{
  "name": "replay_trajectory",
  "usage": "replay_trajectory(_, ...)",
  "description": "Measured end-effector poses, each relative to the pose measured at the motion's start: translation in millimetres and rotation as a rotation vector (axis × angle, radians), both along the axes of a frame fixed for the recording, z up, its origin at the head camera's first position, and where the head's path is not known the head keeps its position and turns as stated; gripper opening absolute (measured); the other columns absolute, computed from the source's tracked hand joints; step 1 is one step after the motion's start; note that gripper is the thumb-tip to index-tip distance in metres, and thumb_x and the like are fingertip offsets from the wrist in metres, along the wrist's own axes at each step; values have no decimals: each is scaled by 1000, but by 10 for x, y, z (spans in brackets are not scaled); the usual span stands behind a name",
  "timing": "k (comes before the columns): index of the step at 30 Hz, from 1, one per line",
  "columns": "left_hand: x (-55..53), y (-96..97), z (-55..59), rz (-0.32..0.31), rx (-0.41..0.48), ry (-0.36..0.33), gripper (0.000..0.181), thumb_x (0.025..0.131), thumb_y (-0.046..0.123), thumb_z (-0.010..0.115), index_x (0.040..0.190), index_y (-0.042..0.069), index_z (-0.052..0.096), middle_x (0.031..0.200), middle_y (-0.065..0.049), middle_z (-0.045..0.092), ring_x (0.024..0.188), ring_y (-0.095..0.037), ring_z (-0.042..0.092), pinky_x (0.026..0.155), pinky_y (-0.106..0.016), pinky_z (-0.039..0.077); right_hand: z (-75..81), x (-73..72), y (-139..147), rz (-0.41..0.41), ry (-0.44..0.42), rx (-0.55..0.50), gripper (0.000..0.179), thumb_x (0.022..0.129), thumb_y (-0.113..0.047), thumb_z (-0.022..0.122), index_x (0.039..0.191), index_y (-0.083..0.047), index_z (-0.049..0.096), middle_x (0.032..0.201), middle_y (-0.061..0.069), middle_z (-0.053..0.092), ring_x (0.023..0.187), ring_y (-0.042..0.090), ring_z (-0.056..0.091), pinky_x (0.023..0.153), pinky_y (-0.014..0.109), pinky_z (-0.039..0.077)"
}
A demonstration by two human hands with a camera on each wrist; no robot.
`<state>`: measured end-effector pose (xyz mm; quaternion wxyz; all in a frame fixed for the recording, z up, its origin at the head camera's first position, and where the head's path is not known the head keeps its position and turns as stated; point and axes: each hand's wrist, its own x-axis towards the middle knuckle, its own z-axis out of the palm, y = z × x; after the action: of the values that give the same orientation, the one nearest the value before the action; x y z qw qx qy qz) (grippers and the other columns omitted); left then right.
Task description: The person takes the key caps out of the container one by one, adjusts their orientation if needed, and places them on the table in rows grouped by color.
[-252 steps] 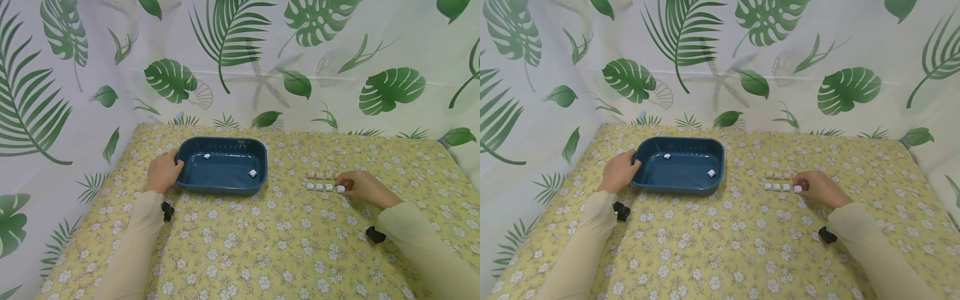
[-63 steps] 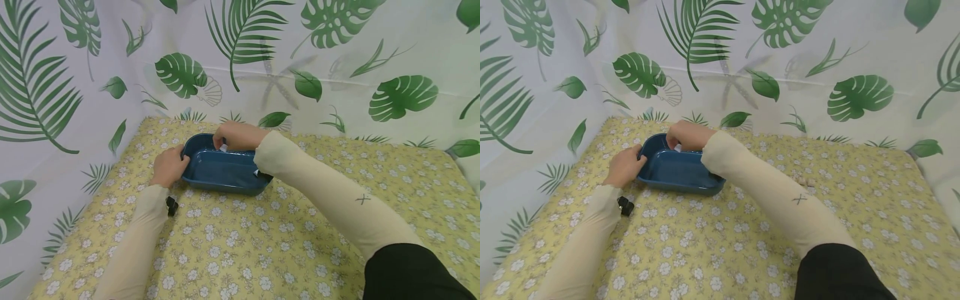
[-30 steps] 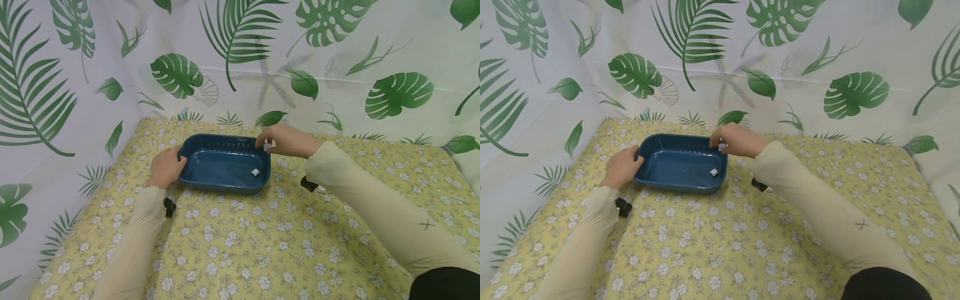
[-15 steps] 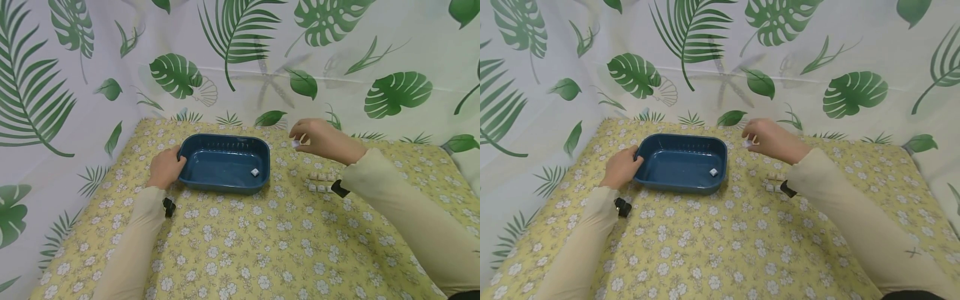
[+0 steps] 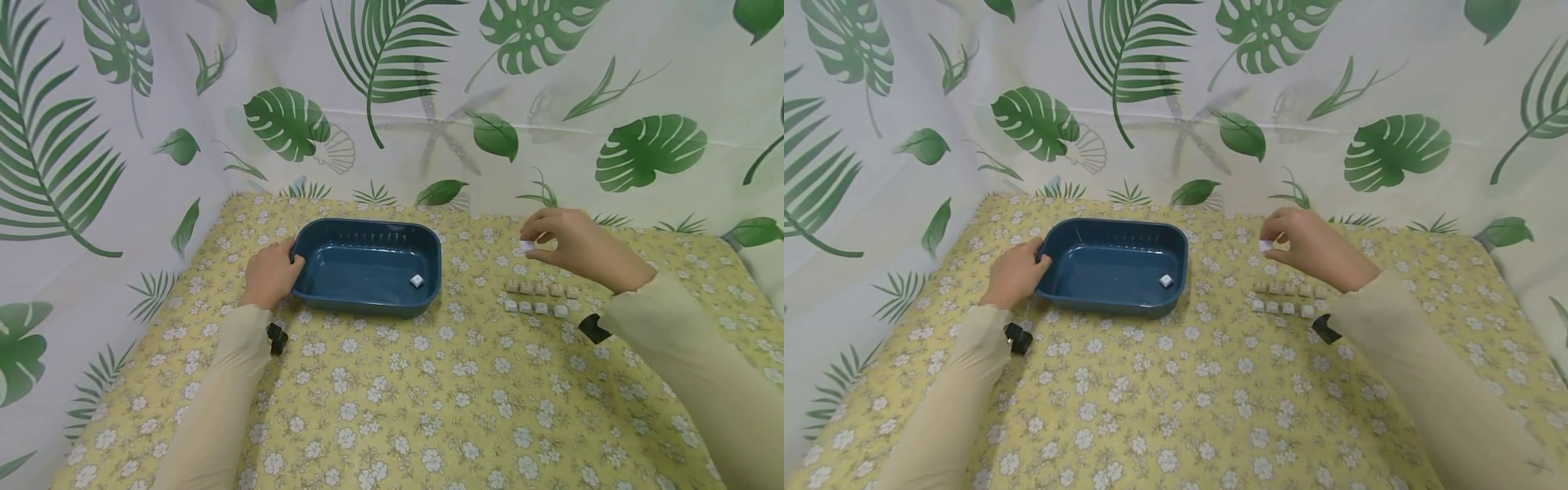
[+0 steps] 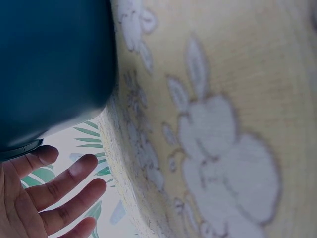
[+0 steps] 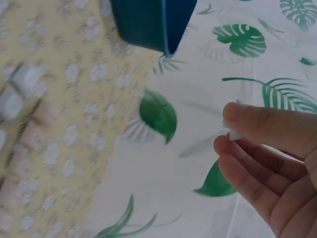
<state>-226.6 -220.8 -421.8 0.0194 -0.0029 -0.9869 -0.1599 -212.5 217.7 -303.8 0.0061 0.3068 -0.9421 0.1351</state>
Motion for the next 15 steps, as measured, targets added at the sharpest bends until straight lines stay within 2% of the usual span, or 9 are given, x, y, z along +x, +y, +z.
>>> replay_trajectory(7, 1, -2, -6, 0, -3, 9, 46, 96, 25, 38, 137, 4, 47, 113, -24, 62, 89, -37, 62, 77, -50, 49, -192, 92, 293, -71, -5, 58, 22, 79, -7, 72, 100, 0, 70, 95, 14, 67, 82, 26, 63, 72, 43, 52)
replay_trajectory(15, 18, 12, 27, 0, 0, 3, 47, 96, 25, 38, 137, 4, 46, 112, -24, 62, 89, -37, 62, 77, -50, 49, -415, 175, 622, -132, -46, 70, 24, 81, -8, 70, 102, 3, 69, 94, 15, 68, 81, 25, 63, 72, 44, 53)
